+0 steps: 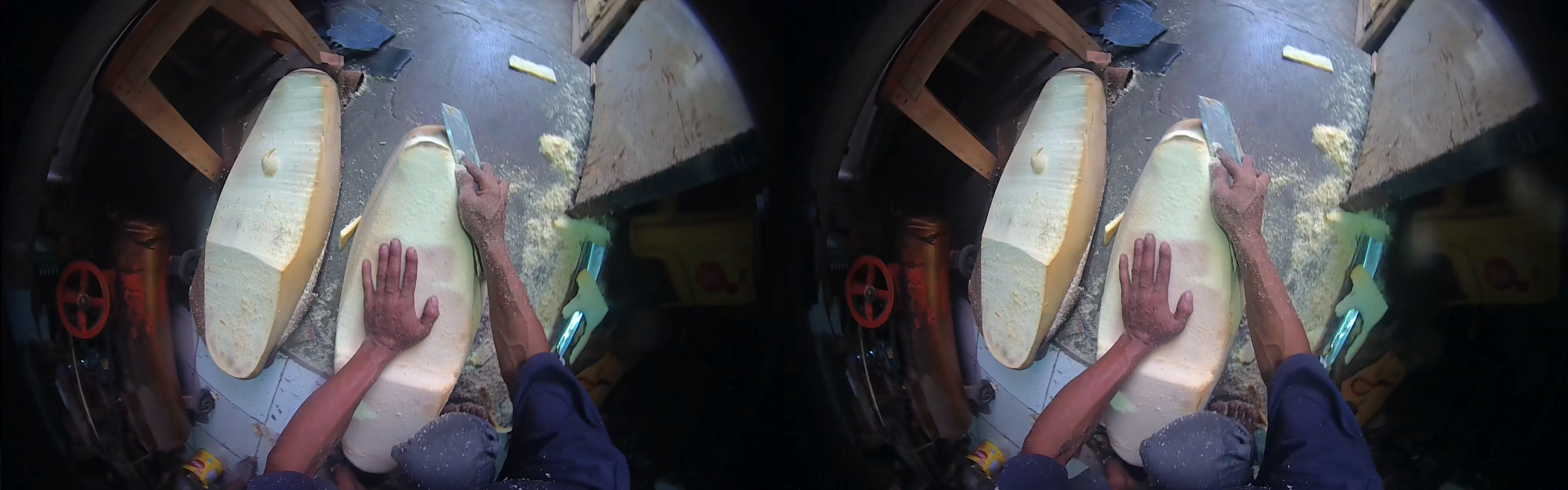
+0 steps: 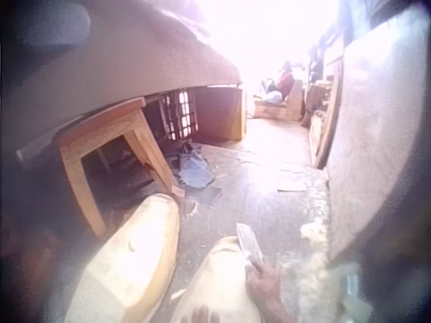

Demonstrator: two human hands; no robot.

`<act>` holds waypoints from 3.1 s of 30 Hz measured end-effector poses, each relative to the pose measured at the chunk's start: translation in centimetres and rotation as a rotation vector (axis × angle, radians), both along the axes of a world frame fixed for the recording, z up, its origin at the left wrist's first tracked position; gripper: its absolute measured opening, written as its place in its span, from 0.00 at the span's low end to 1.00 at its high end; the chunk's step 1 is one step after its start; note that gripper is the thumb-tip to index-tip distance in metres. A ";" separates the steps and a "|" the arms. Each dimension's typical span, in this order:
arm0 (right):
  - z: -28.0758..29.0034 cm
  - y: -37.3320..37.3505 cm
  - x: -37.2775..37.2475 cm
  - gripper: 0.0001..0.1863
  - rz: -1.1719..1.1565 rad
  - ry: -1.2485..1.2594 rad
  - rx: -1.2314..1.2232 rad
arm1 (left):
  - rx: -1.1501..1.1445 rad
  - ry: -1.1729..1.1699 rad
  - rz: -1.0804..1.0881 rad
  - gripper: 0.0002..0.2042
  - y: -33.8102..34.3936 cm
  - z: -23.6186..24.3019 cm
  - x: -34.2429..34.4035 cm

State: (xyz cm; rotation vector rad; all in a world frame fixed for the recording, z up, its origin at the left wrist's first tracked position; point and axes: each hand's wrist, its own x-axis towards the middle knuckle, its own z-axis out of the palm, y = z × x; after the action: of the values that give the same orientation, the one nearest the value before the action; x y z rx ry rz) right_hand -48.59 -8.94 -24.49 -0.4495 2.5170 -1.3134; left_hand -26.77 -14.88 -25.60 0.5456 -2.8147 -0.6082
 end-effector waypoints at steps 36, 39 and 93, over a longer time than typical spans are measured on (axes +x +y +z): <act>-1.5 0.4 1.6 0.17 -0.036 0.385 -0.005 | -0.048 -0.047 -0.054 0.45 -0.4 -0.1 0.1; -1.4 -0.3 1.3 0.17 -0.013 0.347 -0.046 | -0.033 -0.048 -0.054 0.46 -0.5 0.1 0.0; -1.1 54.3 29.0 0.20 -0.037 -0.402 0.594 | 0.341 -0.288 0.445 0.42 4.1 0.9 16.3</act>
State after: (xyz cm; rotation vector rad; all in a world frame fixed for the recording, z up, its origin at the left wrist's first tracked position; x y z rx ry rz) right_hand -19.60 45.32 -25.63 -0.0047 2.4055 -0.5346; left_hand -10.46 -10.82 -24.67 1.3754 -2.6997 -0.9773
